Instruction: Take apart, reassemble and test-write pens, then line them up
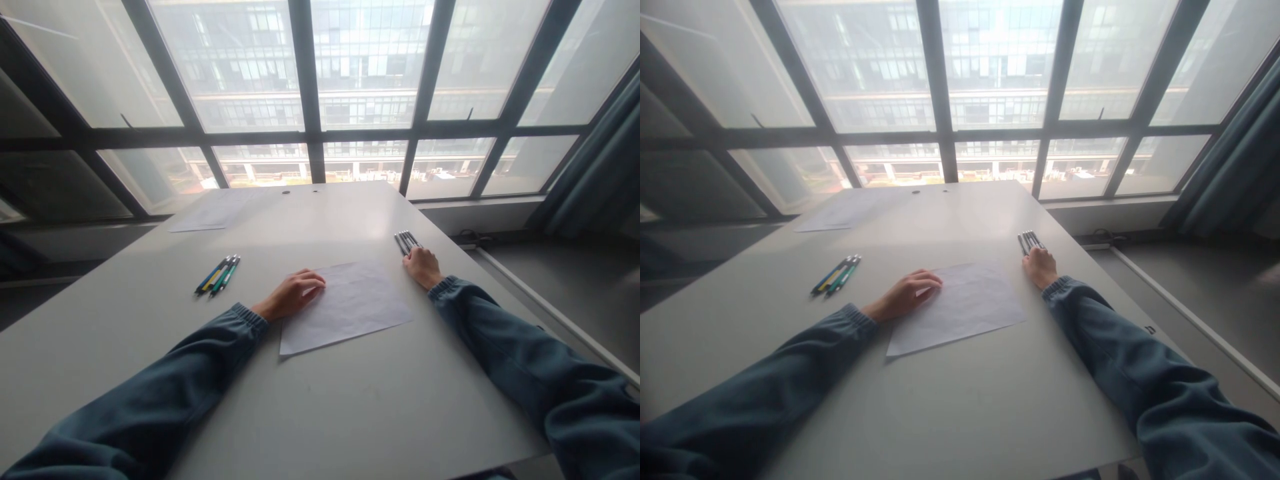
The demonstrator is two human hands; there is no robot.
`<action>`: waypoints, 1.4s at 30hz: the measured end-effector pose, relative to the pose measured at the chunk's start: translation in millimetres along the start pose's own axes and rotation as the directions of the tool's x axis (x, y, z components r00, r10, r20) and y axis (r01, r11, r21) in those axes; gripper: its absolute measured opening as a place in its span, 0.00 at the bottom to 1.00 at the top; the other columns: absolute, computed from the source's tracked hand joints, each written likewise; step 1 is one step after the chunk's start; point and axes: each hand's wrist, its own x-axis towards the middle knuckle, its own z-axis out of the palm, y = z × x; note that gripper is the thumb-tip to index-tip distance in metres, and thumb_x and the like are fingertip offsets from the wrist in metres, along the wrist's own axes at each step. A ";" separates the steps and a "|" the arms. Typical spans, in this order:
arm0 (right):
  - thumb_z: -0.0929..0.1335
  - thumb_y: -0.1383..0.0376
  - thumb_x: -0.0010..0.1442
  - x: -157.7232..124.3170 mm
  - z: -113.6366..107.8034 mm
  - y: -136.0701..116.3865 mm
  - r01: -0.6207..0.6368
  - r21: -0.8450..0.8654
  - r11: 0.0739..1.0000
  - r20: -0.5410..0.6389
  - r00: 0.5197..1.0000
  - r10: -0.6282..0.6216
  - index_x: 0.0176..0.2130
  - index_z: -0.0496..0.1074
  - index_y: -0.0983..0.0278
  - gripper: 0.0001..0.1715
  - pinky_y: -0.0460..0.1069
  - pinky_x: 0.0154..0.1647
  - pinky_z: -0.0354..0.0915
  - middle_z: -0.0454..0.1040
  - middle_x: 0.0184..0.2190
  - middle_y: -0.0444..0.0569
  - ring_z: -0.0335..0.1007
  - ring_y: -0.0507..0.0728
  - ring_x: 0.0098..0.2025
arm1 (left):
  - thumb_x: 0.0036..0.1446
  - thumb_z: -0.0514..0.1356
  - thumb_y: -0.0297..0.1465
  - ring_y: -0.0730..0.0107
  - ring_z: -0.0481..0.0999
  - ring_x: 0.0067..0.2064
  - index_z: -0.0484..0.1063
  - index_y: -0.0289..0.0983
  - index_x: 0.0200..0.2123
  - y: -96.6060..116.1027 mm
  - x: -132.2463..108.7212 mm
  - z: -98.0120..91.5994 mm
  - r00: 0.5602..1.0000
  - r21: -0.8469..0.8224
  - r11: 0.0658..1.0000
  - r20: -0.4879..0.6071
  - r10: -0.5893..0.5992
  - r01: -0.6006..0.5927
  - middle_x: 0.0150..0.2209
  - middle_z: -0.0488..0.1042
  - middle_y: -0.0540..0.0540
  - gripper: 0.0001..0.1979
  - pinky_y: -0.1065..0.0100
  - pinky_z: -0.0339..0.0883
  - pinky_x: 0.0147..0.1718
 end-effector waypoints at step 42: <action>0.65 0.61 0.63 10.2 -2.6 6.1 -0.050 0.027 0.998 0.024 0.998 0.049 0.43 0.79 0.75 0.21 0.52 0.45 0.70 0.80 0.39 0.70 0.79 0.68 0.44 | 0.67 0.57 0.29 0.67 0.78 0.45 0.79 0.39 0.39 3.4 2.2 -0.1 0.999 -0.030 0.999 0.024 -0.028 0.029 0.43 0.80 0.43 0.10 0.66 0.73 0.48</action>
